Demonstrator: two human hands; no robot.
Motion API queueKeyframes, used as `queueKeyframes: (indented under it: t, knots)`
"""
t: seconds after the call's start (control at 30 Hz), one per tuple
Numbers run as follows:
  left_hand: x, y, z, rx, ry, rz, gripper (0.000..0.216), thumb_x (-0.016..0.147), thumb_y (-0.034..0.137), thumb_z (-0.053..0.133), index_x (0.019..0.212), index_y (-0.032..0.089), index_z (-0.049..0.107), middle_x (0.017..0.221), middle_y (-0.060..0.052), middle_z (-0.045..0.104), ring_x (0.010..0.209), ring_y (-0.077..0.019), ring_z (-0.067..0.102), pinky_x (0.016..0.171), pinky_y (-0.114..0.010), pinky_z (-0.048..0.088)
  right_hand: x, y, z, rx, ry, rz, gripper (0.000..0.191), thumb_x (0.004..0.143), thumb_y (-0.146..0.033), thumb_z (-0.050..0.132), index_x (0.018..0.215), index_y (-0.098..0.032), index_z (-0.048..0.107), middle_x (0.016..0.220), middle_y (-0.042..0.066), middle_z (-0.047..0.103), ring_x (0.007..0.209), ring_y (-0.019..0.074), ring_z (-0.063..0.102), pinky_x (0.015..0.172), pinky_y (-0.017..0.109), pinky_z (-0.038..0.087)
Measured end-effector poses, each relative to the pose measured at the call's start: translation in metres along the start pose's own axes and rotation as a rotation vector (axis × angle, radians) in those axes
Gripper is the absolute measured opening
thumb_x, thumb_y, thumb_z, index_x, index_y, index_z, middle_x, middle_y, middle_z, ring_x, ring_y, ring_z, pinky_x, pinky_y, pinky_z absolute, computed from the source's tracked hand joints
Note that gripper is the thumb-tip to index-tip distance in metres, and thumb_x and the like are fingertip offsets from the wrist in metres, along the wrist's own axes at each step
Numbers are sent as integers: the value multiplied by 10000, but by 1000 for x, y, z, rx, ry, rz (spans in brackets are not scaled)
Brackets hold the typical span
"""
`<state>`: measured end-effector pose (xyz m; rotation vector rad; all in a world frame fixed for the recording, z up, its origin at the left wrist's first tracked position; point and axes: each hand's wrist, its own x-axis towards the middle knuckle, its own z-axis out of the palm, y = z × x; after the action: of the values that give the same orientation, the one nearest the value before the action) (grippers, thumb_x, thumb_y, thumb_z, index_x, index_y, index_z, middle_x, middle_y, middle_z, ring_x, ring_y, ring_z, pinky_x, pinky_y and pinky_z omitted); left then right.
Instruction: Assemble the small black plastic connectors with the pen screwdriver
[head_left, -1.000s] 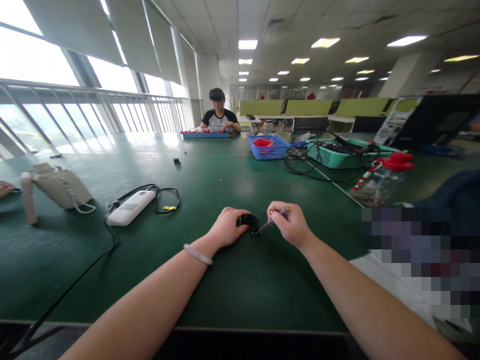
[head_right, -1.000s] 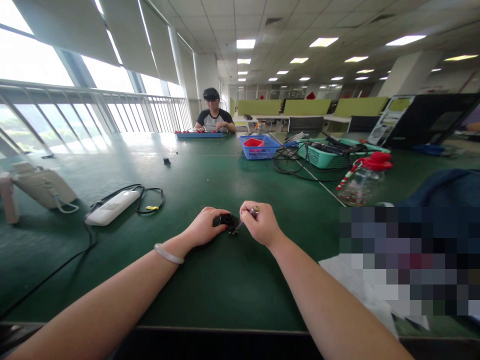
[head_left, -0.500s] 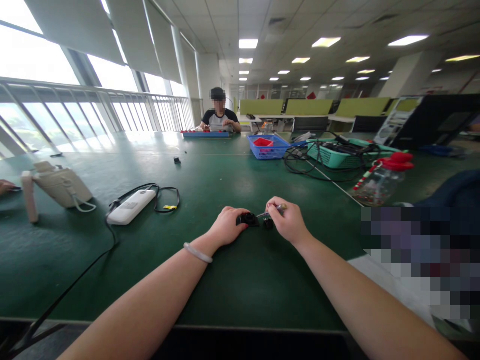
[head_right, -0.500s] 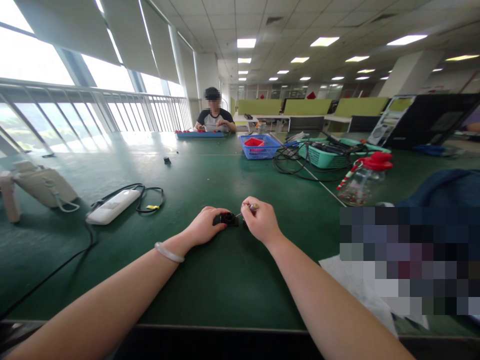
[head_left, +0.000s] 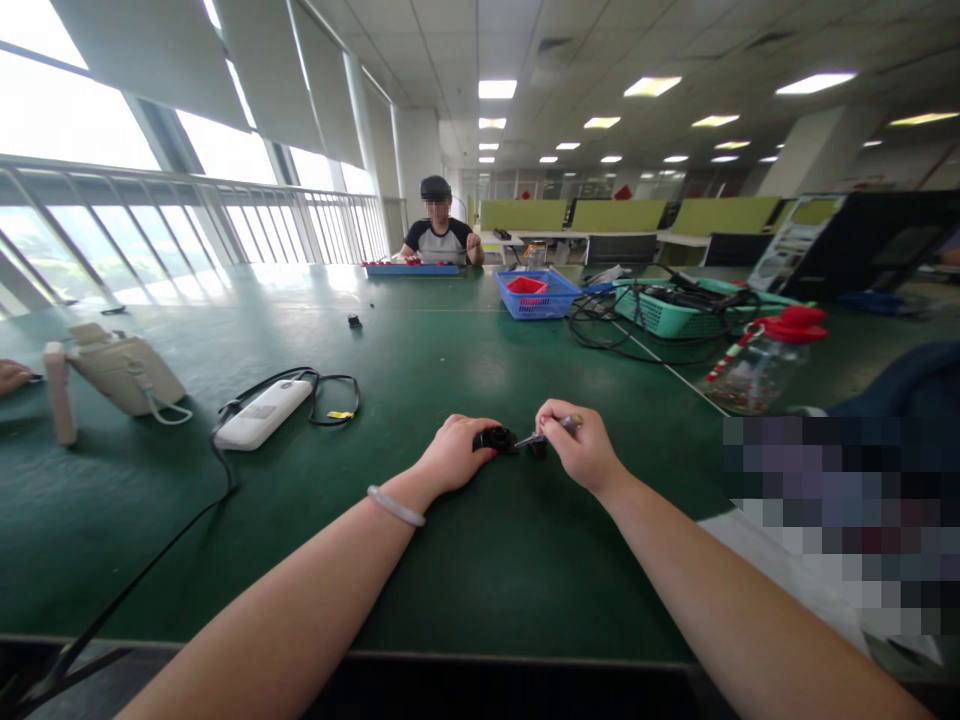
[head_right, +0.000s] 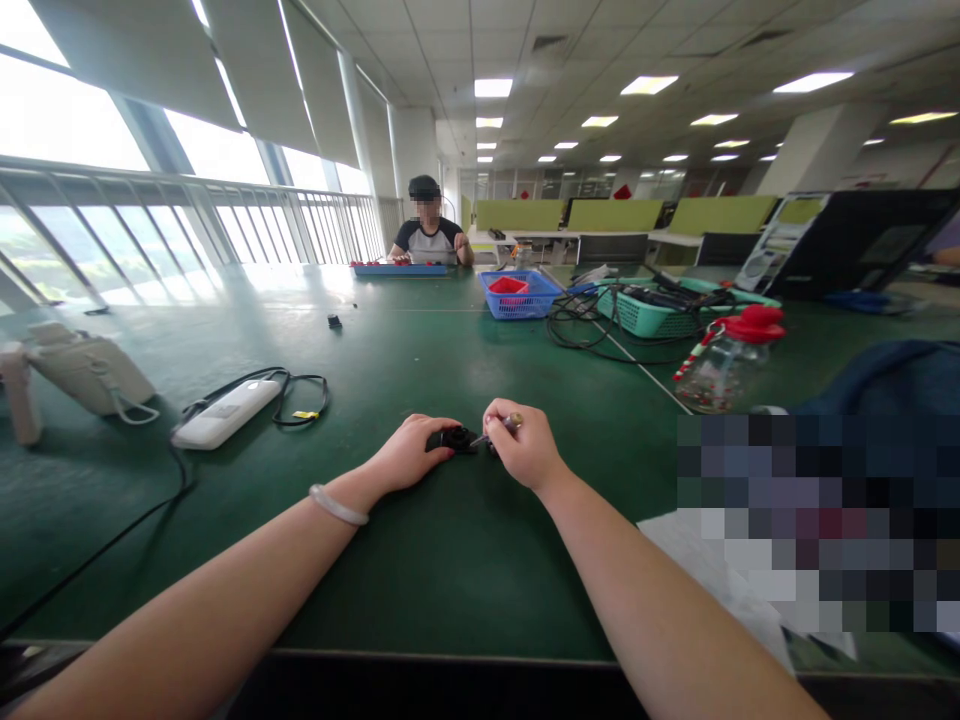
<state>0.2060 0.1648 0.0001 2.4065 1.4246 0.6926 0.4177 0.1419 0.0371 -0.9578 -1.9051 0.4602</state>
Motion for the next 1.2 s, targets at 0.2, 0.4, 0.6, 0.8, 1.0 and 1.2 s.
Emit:
queueKeyframes:
  t: [0.2,0.4,0.6,0.8,1.0,1.2]
  knots:
    - [-1,2,-2,21,-9,15,406,826,255,673,1232,241,655,1214,-32,697,1145,-260,573,1048,-393,440,0,-4,1,-125,-122,-77,199,841,-187,469,654,-200,536,612,-16,551,587,137,499,604,273,351]
    - [-2,2,-1,47,1,43,412,822,268,676,1232,249,647,1212,-31,696,1143,-262,572,1039,-399,442,-2,-7,3,-12,-106,-88,201,869,-209,465,692,-201,558,658,-10,585,620,139,533,633,267,390]
    - [-1,1,-1,62,3,69,419,825,272,673,1241,243,633,1204,-52,695,1141,-252,577,1043,-404,430,-1,-14,12,-120,-197,-95,160,868,-211,487,737,-205,578,705,-5,603,660,144,543,649,268,387]
    - [-3,2,-1,61,13,57,502,805,352,704,1281,230,605,1204,-78,681,1158,-271,560,1033,-414,438,-2,-13,5,11,-44,-87,214,881,-227,469,696,-202,573,657,-6,585,613,142,533,621,268,393]
    - [-4,6,-2,56,-6,32,487,808,331,705,1278,245,610,1189,-72,681,1168,-275,549,1048,-420,431,2,0,-3,5,142,53,246,885,-260,466,674,-201,577,640,-3,573,608,149,525,599,272,382]
    - [-4,8,-4,58,-13,50,449,844,289,664,1287,251,605,1192,-65,684,1181,-262,557,1056,-411,430,5,12,4,-14,21,130,226,876,-274,479,693,-200,589,631,-19,562,607,142,515,594,262,373]
